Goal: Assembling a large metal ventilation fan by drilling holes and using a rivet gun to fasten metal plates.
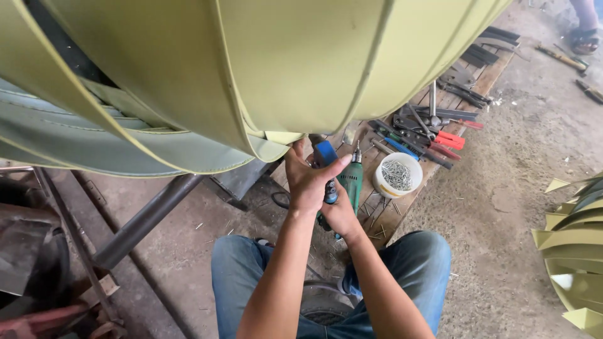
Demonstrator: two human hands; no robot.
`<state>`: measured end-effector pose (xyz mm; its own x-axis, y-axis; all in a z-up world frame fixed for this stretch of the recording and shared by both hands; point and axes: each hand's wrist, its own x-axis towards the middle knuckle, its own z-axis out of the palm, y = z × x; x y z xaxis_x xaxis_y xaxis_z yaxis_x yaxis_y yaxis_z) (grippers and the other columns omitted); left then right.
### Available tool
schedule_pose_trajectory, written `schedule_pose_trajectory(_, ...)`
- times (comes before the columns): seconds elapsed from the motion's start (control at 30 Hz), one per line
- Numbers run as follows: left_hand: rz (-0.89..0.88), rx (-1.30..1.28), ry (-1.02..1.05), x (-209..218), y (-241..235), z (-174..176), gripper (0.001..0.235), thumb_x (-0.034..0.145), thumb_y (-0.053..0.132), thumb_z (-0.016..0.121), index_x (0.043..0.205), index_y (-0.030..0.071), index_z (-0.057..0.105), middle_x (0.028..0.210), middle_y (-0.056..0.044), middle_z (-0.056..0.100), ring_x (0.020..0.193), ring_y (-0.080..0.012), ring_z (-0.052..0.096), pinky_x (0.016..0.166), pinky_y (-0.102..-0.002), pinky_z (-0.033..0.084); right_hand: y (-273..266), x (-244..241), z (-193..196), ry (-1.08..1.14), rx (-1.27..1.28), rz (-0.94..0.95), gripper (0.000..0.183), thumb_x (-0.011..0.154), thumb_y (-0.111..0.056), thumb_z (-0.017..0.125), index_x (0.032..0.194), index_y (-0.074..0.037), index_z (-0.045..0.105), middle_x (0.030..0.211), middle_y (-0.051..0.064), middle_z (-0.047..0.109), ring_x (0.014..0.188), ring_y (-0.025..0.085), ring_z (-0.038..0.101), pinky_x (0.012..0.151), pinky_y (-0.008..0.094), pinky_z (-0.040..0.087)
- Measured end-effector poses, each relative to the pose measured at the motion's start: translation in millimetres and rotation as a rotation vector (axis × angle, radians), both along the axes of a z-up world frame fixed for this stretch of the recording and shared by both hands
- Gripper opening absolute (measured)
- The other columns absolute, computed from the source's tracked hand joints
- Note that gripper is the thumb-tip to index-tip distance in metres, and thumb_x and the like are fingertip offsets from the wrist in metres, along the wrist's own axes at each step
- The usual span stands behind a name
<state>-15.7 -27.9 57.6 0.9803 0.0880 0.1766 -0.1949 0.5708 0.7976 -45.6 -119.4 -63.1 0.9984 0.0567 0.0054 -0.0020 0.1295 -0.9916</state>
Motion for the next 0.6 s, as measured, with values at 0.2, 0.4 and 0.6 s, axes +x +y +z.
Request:
schedule_pose_trajectory(0.2, 0.008, 0.032, 0.120, 11.3, -7.1, -12.8, 0.098, 0.059, 0.012, 0.094, 0.139, 0.000, 0.038, 0.132, -0.012, 0.049, 0.123, -0.0255, 0.053, 0.106, -0.050, 0.050, 2.8, 8.5, 1.3, -0.115, -0.117, -0.064, 0.059, 0.075, -0.016, 0.079, 0.128, -0.002, 0.059, 0.113, 0.010, 0.072, 0.101, 0.016, 0.067, 0.091, 0.034, 0.056)
schedule_pose_trajectory(0.4, 0.050, 0.053, 0.100, 7.5, -2.5, -17.9, 0.084, 0.067, 0.011, 0.092, 0.134, -0.003, 0.043, 0.136, -0.014, 0.051, 0.127, -0.0250, 0.054, 0.110, -0.045, 0.050, 22.5, 10.2, 10.5, -0.257, -0.072, -0.235, 0.058, 0.076, -0.019, 0.084, 0.126, -0.001, 0.059, 0.107, 0.005, 0.072, 0.097, 0.012, 0.062, 0.091, 0.032, 0.053)
schedule_pose_trajectory(0.6, -0.044, 0.180, -0.032, -19.8, 39.8, -44.3, 0.097, 0.075, 0.041, 0.089, 0.150, 0.004, 0.039, 0.144, -0.010, 0.049, 0.129, -0.0215, 0.051, 0.110, -0.040, 0.044, 3.7, -36.8, 8.2, -0.049, -0.166, -0.157, 0.027, 0.093, -0.019, 0.078, 0.112, -0.001, 0.069, 0.091, 0.007, 0.070, 0.086, 0.014, 0.060, 0.079, 0.033, 0.054)
